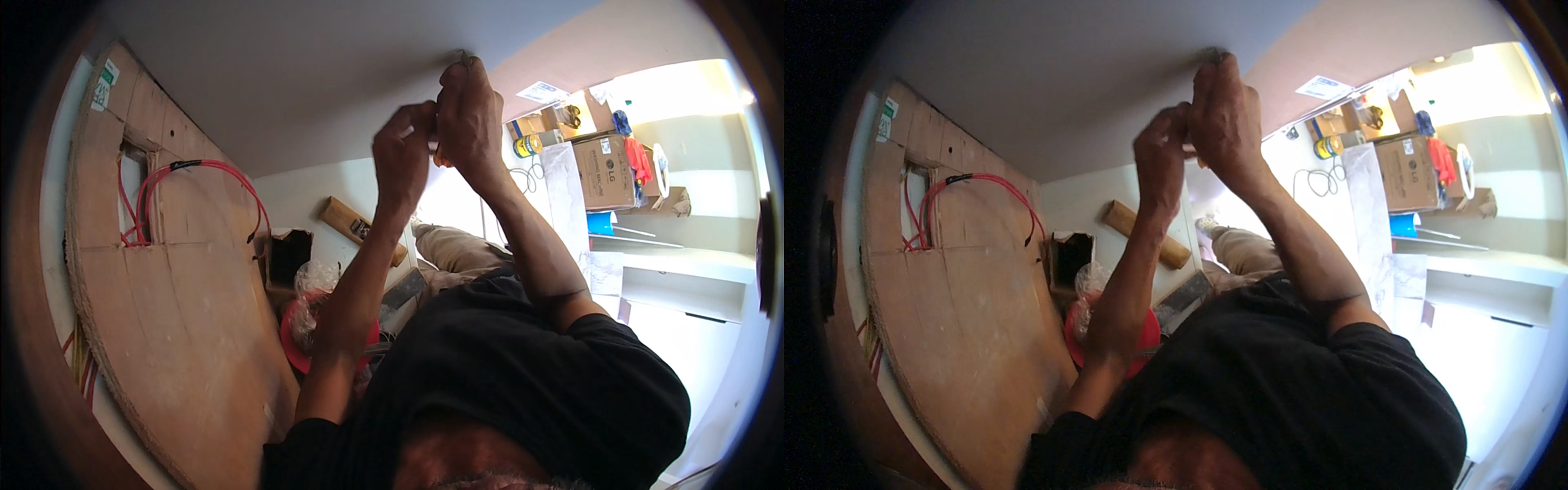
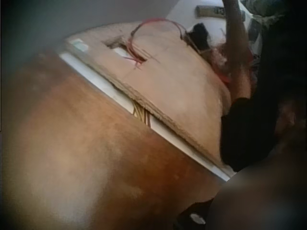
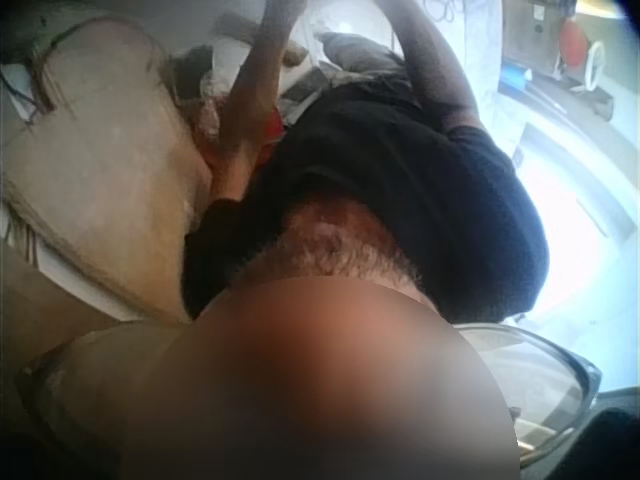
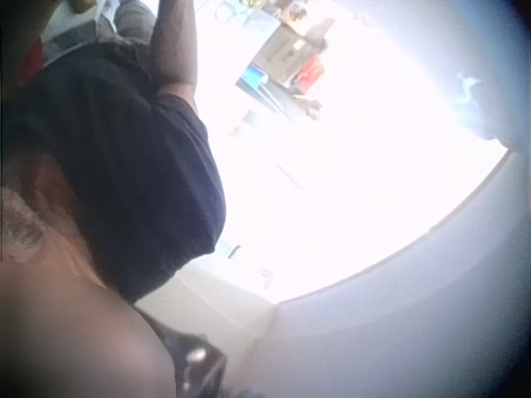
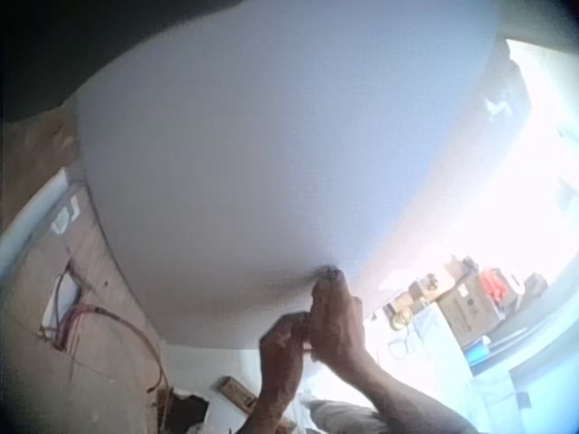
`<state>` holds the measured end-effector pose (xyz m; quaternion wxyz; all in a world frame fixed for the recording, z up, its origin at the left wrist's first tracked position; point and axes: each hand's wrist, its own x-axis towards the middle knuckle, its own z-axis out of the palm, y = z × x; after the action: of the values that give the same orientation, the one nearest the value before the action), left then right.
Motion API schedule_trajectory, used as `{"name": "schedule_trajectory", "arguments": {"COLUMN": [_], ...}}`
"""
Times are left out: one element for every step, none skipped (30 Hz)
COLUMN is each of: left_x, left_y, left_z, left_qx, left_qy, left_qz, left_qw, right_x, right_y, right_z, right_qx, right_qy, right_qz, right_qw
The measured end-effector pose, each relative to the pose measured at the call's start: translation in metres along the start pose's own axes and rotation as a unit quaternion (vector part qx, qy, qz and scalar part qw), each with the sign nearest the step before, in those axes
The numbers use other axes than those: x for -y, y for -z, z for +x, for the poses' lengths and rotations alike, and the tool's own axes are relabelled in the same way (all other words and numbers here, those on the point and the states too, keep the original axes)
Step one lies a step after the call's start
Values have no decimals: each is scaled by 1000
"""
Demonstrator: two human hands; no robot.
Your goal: The person uses a utility knife to trim and clean the edge of a white cabinet or wall panel. They repeatedly scrape and remove small pieces of material along the seam, then wipe the surface with their hand.
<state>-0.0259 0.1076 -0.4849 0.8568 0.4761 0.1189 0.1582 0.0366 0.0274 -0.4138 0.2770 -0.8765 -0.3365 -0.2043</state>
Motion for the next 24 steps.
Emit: {"name": "schedule_trajectory", "arguments": {"left_x": [4, 8, 11, 13, 15, 16, 17, 18, 18, 19, 20, 21, 22, 24, 25, 27, 28, 28, 29, 28, 28, 27, 26, 25], "left_y": [1, 1, 1, -2, -3, -4, -5, -7, -9, -9, -10, -10, -10, -10, -10, -9, -8, -7, -7, -8, -9, -11, -14, -17], "left_z": [-9, -15, -17, -21, -21, -22, -23, -24, -25, -26, -26, -27, -26, -25, -24, -22, -21, -21, -21, -23, -25, -27, -29, -31], "left_qx": [48, 91, 130, 137, 147, 158, 158, 157, 156, 154, 152, 145, 145, 142, 139, 141, 143, 137, 134, 123, 111, 101, 92, 84], "left_qy": [18, 53, 50, 82, 92, 102, 96, 90, 84, 88, 92, 96, 78, 60, 40, 35, 33, 36, 9, -10, -30, -51, -72, -93], "left_qz": [-37, -65, -25, -73, -89, -106, -110, -114, -119, -119, -119, -118, -111, -104, -96, -97, -99, -96, -64, -29, 7, 18, 27, 41], "left_qw": [998, 992, 990, 984, 981, 977, 977, 977, 977, 977, 977, 978, 980, 983, 985, 985, 984, 985, 989, 992, 993, 993, 993, 991], "right_x": [1, 2, 3, 4, 4, 4, 4, 4, 4, 3, 3, 3, 3, 4, 4, 4, 5, 6, 7, 8, 9, 10, 11, 11], "right_y": [1, 2, 2, 4, 5, 6, 7, 9, 10, 9, 8, 7, 5, 3, 1, 1, 1, 1, 2, 4, 5, 6, 8, 10], "right_z": [1, 1, 2, 3, 3, 3, 3, 4, 4, 4, 5, 5, 5, 5, 6, 5, 4, 4, 4, 5, 6, 8, 9, 9], "right_qx": [4, 2, 1, -7, -15, -18, -5, 14, 31, 30, 26, 21, 3, -16, -21, -28, -19, -10, -9, -8, -7, -5, -2, 1], "right_qy": [-27, -53, -77, -42, -9, 15, -29, -83, -117, -107, -77, -48, -30, -11, -22, -44, -99, -140, -117, -83, -47, -61, -76, -93], "right_qz": [24, 42, 59, 36, 10, -13, 15, 44, 82, 52, 31, 10, -3, -17, -42, 3, 37, 74, 49, 26, 4, 24, 42, 58], "right_qw": [999, 998, 995, 998, 1000, 1000, 999, 995, 989, 992, 996, 999, 1000, 1000, 999, 999, 994, 987, 992, 996, 999, 998, 996, 994]}}
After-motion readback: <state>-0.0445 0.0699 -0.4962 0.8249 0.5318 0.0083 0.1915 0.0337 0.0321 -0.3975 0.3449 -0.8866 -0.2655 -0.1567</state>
